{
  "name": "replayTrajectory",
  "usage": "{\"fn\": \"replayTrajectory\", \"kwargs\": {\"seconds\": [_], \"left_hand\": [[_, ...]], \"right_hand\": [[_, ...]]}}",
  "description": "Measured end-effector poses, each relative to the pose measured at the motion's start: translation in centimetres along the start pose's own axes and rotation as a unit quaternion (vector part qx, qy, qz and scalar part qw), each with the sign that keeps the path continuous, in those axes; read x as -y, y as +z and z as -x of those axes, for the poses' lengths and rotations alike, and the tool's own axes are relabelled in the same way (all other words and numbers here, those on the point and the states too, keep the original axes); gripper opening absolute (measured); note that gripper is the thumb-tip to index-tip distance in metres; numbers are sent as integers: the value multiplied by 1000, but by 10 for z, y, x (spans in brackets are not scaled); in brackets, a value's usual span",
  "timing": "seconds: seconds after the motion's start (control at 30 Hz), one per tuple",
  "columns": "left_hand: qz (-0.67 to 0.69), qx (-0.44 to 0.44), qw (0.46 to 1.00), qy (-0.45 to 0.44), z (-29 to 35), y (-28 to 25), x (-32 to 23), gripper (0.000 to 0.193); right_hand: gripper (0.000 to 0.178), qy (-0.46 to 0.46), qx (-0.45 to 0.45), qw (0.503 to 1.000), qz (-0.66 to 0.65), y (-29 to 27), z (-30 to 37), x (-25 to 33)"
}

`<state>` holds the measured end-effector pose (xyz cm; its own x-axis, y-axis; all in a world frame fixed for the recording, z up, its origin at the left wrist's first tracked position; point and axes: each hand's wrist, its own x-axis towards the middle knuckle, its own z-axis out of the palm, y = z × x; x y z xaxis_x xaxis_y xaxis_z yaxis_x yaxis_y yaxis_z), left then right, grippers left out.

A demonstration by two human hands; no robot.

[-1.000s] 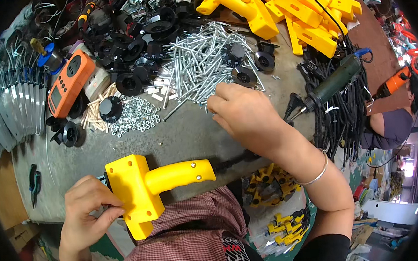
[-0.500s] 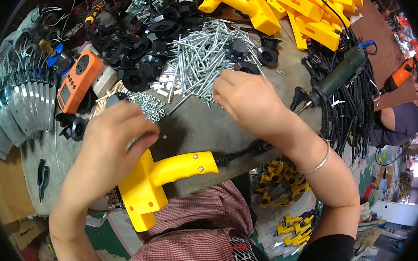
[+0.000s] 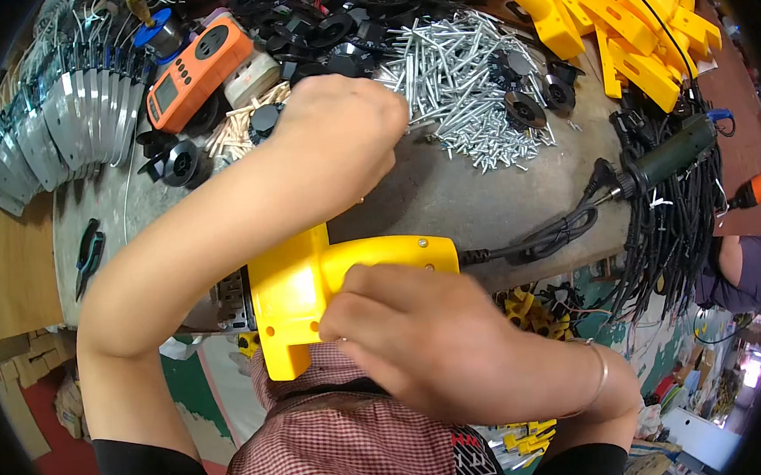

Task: Assembling the internal wiring and casing of a yellow plastic handheld device using a screwdriver and soldering iron.

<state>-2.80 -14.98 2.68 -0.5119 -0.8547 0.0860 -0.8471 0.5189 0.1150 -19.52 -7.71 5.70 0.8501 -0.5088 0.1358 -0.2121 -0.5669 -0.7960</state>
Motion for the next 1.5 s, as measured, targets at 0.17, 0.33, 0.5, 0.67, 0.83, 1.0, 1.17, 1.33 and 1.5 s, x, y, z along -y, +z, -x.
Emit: {"fn": "replayTrajectory", "kwargs": {"seconds": [0.17, 0.33, 0.5, 0.67, 0.83, 1.0, 1.17, 1.33, 1.5], "left_hand": [[0, -104, 994, -23, 39, -25, 21, 11], [58, -173, 981, -70, 83, -45, 35, 13], [192, -123, 959, -166, 115, -46, 42, 12], [234, -102, 956, -148, 130, -39, 51, 12], [242, -86, 951, -173, 132, -34, 49, 12], [297, -86, 934, -178, 132, -15, 44, 16], [344, -144, 913, -166, 123, -13, 36, 15], [457, -148, 868, -127, 110, -29, 14, 22], [490, -89, 865, -64, 84, -15, 7, 33]], "right_hand": [[18, -57, 40, 992, 104, 20, -11, -3], [18, -95, 52, 972, 210, 23, -8, 7], [22, -175, 45, 951, 251, 20, -8, -2], [23, -207, -6, 952, 224, 22, -3, -9], [22, -63, -45, 931, 357, -35, -43, -52], [16, -112, -45, 861, 493, -38, -80, -102], [13, -140, -146, 888, 412, -52, -74, -99], [24, 27, -298, 953, 50, -13, -26, -27], [14, 98, -326, 940, -36, 36, 31, -6]]}}
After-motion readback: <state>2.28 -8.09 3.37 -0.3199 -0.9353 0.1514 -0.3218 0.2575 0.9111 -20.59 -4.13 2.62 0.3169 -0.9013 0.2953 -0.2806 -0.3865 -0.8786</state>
